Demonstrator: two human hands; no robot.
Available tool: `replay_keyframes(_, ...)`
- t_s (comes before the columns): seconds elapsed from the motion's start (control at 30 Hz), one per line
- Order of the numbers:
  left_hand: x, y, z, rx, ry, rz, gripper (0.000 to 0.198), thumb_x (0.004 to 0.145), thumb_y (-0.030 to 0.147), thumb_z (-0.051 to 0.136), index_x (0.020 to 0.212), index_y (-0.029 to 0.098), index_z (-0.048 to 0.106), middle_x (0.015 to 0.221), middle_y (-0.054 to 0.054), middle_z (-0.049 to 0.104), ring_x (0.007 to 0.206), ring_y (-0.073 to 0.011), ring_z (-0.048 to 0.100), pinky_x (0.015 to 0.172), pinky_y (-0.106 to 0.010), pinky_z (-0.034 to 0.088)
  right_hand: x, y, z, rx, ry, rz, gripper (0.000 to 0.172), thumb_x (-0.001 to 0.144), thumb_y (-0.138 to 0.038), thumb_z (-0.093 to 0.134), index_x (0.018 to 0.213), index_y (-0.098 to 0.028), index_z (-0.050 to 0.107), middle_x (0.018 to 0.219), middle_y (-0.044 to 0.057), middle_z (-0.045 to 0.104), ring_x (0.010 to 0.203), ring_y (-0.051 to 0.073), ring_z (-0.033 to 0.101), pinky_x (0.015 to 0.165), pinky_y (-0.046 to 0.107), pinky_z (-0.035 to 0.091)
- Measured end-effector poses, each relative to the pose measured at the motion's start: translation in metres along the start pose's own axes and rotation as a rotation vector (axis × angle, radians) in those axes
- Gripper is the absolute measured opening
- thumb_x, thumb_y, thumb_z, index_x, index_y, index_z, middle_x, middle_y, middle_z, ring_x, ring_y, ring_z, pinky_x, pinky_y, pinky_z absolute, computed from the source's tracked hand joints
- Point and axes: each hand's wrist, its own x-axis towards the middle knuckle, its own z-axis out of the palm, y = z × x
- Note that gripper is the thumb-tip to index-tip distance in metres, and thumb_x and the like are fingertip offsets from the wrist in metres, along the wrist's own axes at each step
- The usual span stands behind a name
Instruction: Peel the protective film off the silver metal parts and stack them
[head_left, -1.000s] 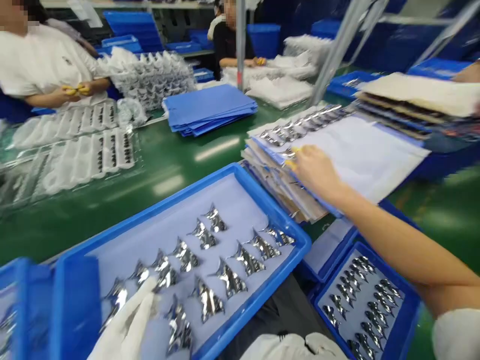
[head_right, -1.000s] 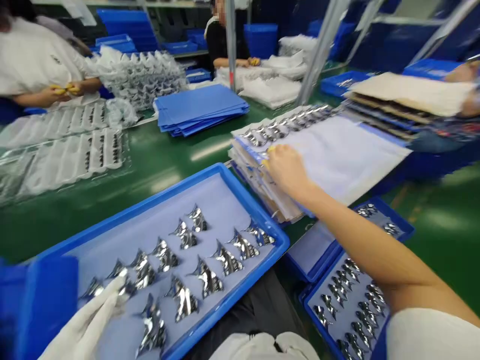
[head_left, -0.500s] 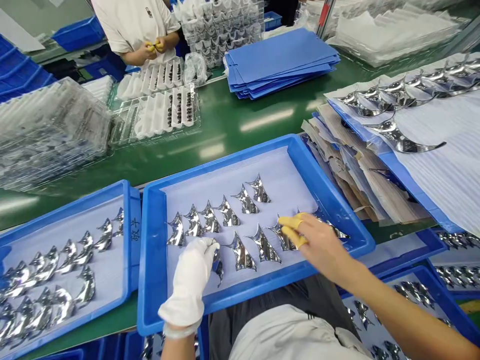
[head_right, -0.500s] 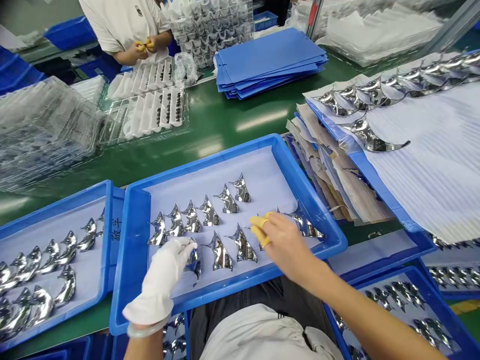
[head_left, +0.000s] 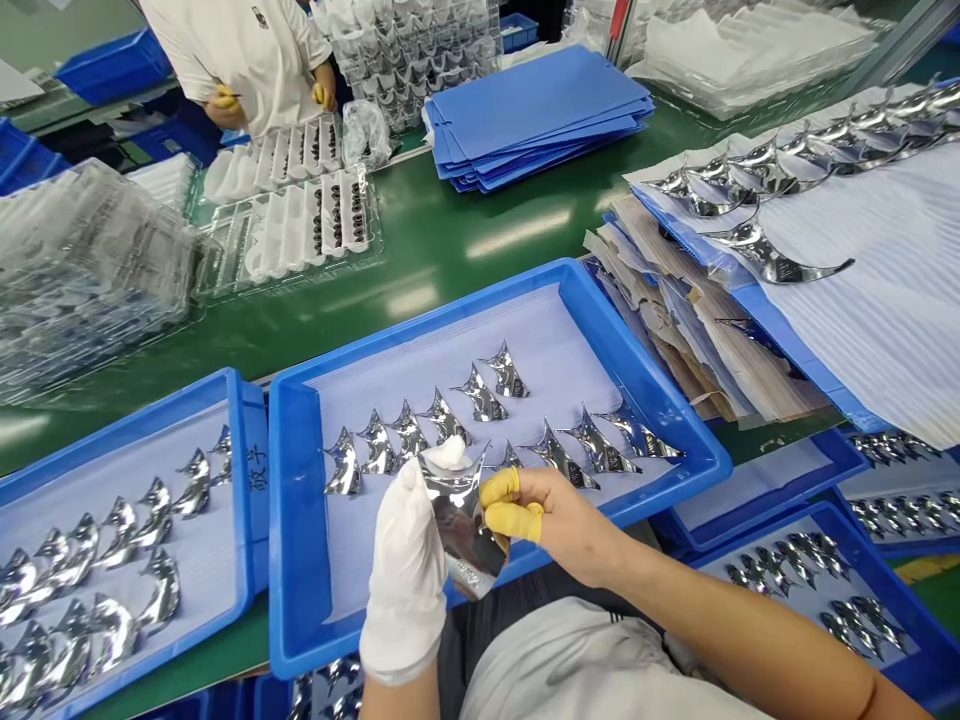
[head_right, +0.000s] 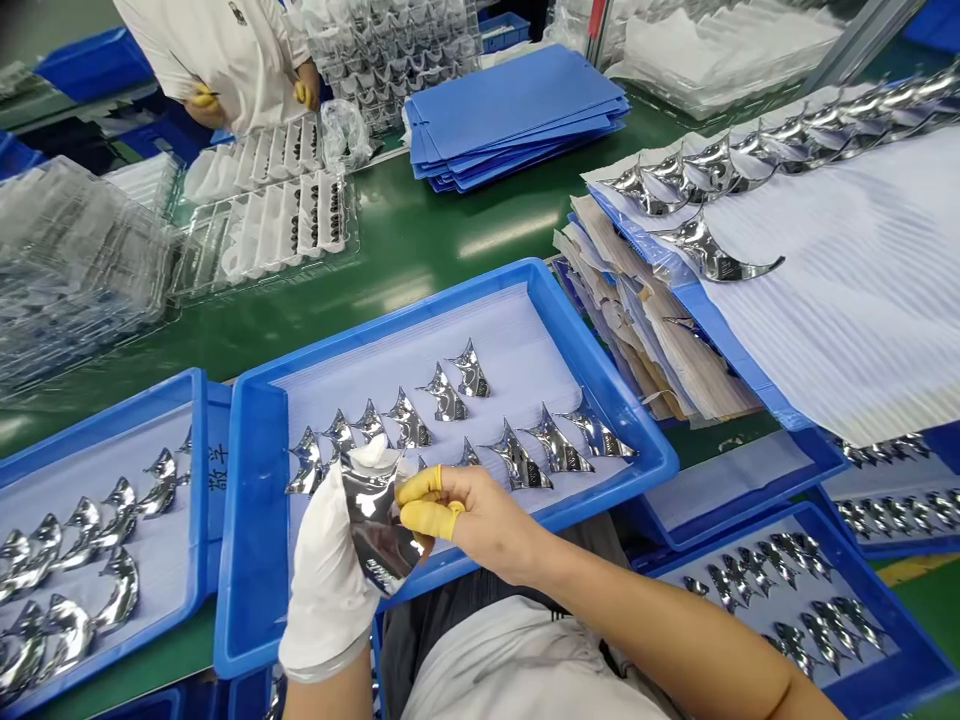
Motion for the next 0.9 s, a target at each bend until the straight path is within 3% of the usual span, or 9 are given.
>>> replay_keyframes(0.1,-0.004,-0.003,-0.006,0.028,0.034,-0.005,0.040,0.087,0.053,0.061,0.118,0.029,0.070,0.136,-0.005,0.062,0.134,-0.0266,0.050,0.107,-0.044,0.048,-0.003,-0.004,-0.002,-0.076,0.067,0.006,0.023,0.076,-0.036,0.076,0.078,-0.016,0.064,0.073,-0.002,0.058,0.061,0.008,0.049,0.059,0.023,0.045)
replay_keyframes(0.17,0.000,0.009,-0.005,-0.025,-0.064,-0.060,0.040,0.087,0.052,0.062,0.118,0.029,0.070,0.138,-0.004,0.061,0.138,-0.0271,0.045,0.109,-0.044,0.046,-0.005,-0.008,-0.002,-0.119,0.087,-0.009,0.019,0.076,-0.033,0.074,0.077,-0.016,0.064,0.072,-0.003,0.057,0.060,0.008,0.048,0.060,0.023,0.044)
replay_keyframes(0.23,0.007,0.028,0.002,-0.109,-0.223,-0.122,0.048,0.079,0.048,0.073,0.122,0.027,0.068,0.136,-0.007,0.062,0.133,-0.0311,0.050,0.104,-0.045,0.051,-0.006,-0.014,0.000,-0.148,0.072,-0.027,0.015,0.078,-0.030,0.070,0.078,-0.016,0.064,0.070,-0.003,0.057,0.059,0.008,0.048,0.060,0.023,0.043)
replay_keyframes(0.3,0.013,0.046,0.009,-0.153,-0.272,-0.139,0.059,0.070,0.039,0.083,0.125,0.025,0.065,0.128,-0.009,0.067,0.122,-0.0333,0.060,0.096,-0.044,0.056,-0.009,-0.019,0.003,-0.200,0.046,-0.061,0.011,0.081,-0.027,0.066,0.079,-0.017,0.064,0.070,-0.002,0.058,0.061,0.009,0.050,0.061,0.023,0.044)
replay_keyframes(0.47,0.015,0.056,0.012,-0.148,-0.133,-0.153,0.051,0.077,0.040,0.076,0.124,0.021,0.067,0.112,-0.009,0.074,0.115,-0.0321,0.064,0.098,-0.045,0.054,-0.014,-0.026,0.004,-0.401,0.024,-0.128,0.010,0.083,-0.025,0.062,0.080,-0.016,0.067,0.080,0.002,0.065,0.072,0.012,0.056,0.067,0.026,0.045)
replay_keyframes(0.6,0.012,0.044,0.000,-0.106,-0.030,-0.194,0.041,0.085,0.050,0.064,0.117,0.025,0.071,0.120,-0.006,0.071,0.125,-0.0283,0.058,0.108,-0.042,0.047,-0.011,-0.023,0.001,-0.199,0.024,0.002,0.014,0.080,-0.030,0.064,0.076,-0.016,0.062,0.071,-0.002,0.057,0.059,0.009,0.050,0.057,0.023,0.045)
replay_keyframes(0.73,0.011,0.045,-0.006,-0.121,-0.118,-0.259,0.039,0.085,0.052,0.063,0.116,0.030,0.071,0.128,-0.003,0.067,0.134,-0.0281,0.050,0.108,-0.042,0.046,-0.007,-0.019,-0.001,-0.083,0.062,0.008,0.015,0.078,-0.029,0.067,0.076,-0.016,0.061,0.064,-0.004,0.053,0.057,0.008,0.049,0.056,0.022,0.046)
replay_keyframes(0.8,0.011,0.052,-0.002,-0.159,-0.246,-0.276,0.055,0.077,0.050,0.074,0.128,0.031,0.064,0.132,-0.003,0.064,0.135,-0.0309,0.048,0.108,-0.044,0.046,-0.006,-0.019,-0.001,-0.069,0.085,-0.005,0.014,0.078,-0.029,0.067,0.076,-0.016,0.061,0.063,-0.004,0.052,0.056,0.008,0.049,0.056,0.022,0.046)
replay_keyframes(0.9,0.008,0.061,0.011,-0.202,-0.416,-0.303,0.103,0.059,0.035,0.090,0.149,0.031,0.040,0.134,-0.007,0.063,0.124,-0.0342,0.057,0.099,-0.043,0.053,-0.005,-0.019,0.000,-0.079,0.106,-0.034,0.013,0.078,-0.027,0.066,0.074,-0.016,0.060,0.066,-0.004,0.053,0.056,0.007,0.050,0.056,0.021,0.046)
